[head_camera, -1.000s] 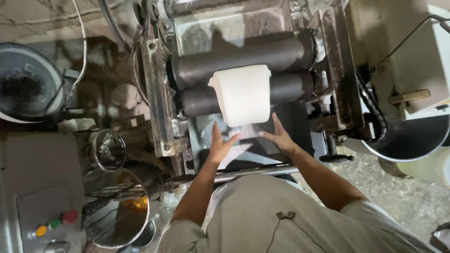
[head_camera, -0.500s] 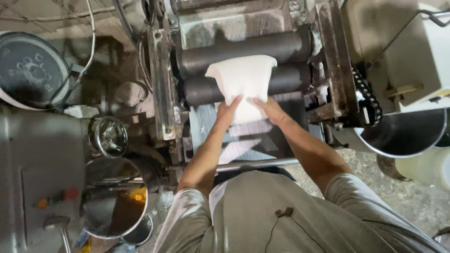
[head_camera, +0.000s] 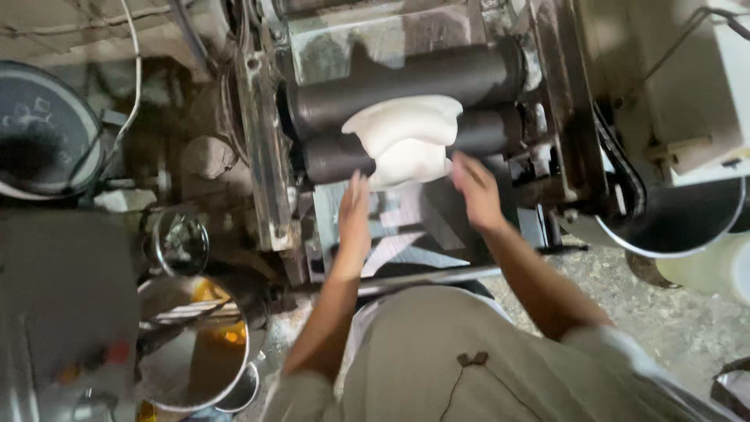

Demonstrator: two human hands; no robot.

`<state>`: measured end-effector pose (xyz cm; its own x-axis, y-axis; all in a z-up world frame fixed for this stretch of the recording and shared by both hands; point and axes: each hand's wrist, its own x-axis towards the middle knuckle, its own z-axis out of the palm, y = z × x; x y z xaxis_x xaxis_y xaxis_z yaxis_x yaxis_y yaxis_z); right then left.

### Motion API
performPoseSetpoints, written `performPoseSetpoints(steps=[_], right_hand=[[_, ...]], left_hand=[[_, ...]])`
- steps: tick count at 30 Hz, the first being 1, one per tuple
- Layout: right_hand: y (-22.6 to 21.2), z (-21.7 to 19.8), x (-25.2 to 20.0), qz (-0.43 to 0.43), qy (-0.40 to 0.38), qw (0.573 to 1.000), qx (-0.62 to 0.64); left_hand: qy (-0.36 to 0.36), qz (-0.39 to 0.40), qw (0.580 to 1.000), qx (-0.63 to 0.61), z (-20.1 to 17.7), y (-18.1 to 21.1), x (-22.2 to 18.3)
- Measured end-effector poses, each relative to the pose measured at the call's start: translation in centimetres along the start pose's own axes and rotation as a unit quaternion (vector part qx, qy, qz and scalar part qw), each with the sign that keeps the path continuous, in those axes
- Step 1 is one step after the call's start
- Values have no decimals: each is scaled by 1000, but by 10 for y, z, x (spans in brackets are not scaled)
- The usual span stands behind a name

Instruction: The person feeds dough through the rollers of a sheeter by hand, catching and folding it as it emerges.

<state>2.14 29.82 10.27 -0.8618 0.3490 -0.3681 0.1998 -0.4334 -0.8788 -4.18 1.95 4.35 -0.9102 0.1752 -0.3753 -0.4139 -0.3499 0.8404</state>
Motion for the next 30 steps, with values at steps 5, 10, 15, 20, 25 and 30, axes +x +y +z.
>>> performPoseSetpoints(steps=[5, 10, 15, 20, 25, 30], right_hand=[[81, -34, 12, 295, 187, 930, 111], [133, -28, 108, 175, 66, 976, 112], [150, -24, 150, 214, -45, 970, 105], [167, 9, 131, 246, -59, 961, 110], [159, 51, 139, 228, -17, 968, 105], [173, 58, 111, 243, 22, 966, 88]], left_hand=[[218, -307, 911, -171, -54, -88, 8], [217, -220, 941, -141, -33, -135, 96], [-91, -97, 987, -94, -20, -142, 132], [-141, -161, 927, 309, 2, -153, 126], [-77, -141, 808, 567, 43, -153, 154], [-112, -189, 826, 519, 40, -169, 133]])
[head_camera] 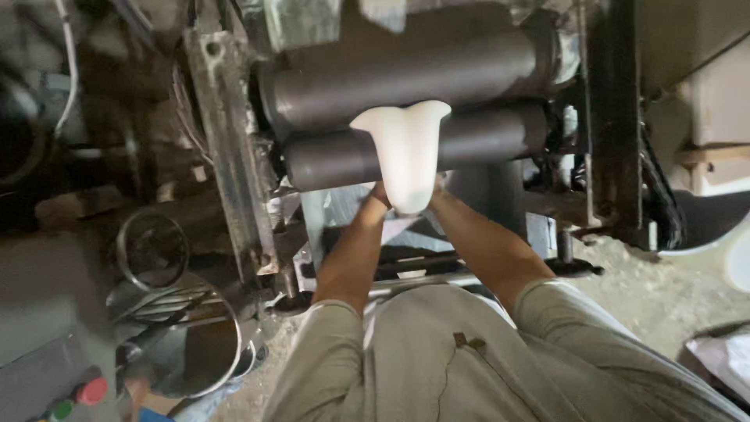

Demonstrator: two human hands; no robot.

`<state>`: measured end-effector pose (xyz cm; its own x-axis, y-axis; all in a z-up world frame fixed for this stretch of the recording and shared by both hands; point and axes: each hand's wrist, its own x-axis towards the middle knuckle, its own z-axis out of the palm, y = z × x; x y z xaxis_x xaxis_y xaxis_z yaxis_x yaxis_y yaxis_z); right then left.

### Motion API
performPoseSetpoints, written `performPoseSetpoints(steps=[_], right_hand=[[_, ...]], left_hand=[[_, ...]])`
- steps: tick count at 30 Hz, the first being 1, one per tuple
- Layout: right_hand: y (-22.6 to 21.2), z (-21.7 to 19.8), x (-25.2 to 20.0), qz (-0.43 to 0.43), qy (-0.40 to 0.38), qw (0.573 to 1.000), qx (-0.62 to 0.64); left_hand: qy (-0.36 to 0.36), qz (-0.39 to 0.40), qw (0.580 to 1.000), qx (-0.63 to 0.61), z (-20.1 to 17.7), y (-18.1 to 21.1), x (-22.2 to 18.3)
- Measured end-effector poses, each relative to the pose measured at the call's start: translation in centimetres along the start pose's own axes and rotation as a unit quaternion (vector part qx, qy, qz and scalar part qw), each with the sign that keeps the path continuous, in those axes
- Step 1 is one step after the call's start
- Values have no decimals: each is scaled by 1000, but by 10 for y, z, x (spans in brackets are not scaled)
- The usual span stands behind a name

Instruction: The person feeds dough through the rollers of a sheeter by hand, catching and folding it as it emerges.

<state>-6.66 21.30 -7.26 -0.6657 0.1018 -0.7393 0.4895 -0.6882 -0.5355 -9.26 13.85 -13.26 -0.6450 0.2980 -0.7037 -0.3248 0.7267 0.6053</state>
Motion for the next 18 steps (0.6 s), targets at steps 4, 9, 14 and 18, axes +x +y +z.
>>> performPoseSetpoints(steps=[4, 9, 14, 18], right_hand=[[-16, 14, 18, -23, 2, 1000, 0], [-15, 19, 20, -38, 23, 999, -12], [-18, 12, 28, -50, 35, 998, -32], [-9, -14, -6, -37, 32, 997, -63]], left_hand=[[72, -20, 996, 54, -19, 9, 19], [134, -33, 987, 78, -18, 9, 19], [158, -13, 986, 51, -18, 3, 17], [188, 59, 978, -70, -8, -23, -48]])
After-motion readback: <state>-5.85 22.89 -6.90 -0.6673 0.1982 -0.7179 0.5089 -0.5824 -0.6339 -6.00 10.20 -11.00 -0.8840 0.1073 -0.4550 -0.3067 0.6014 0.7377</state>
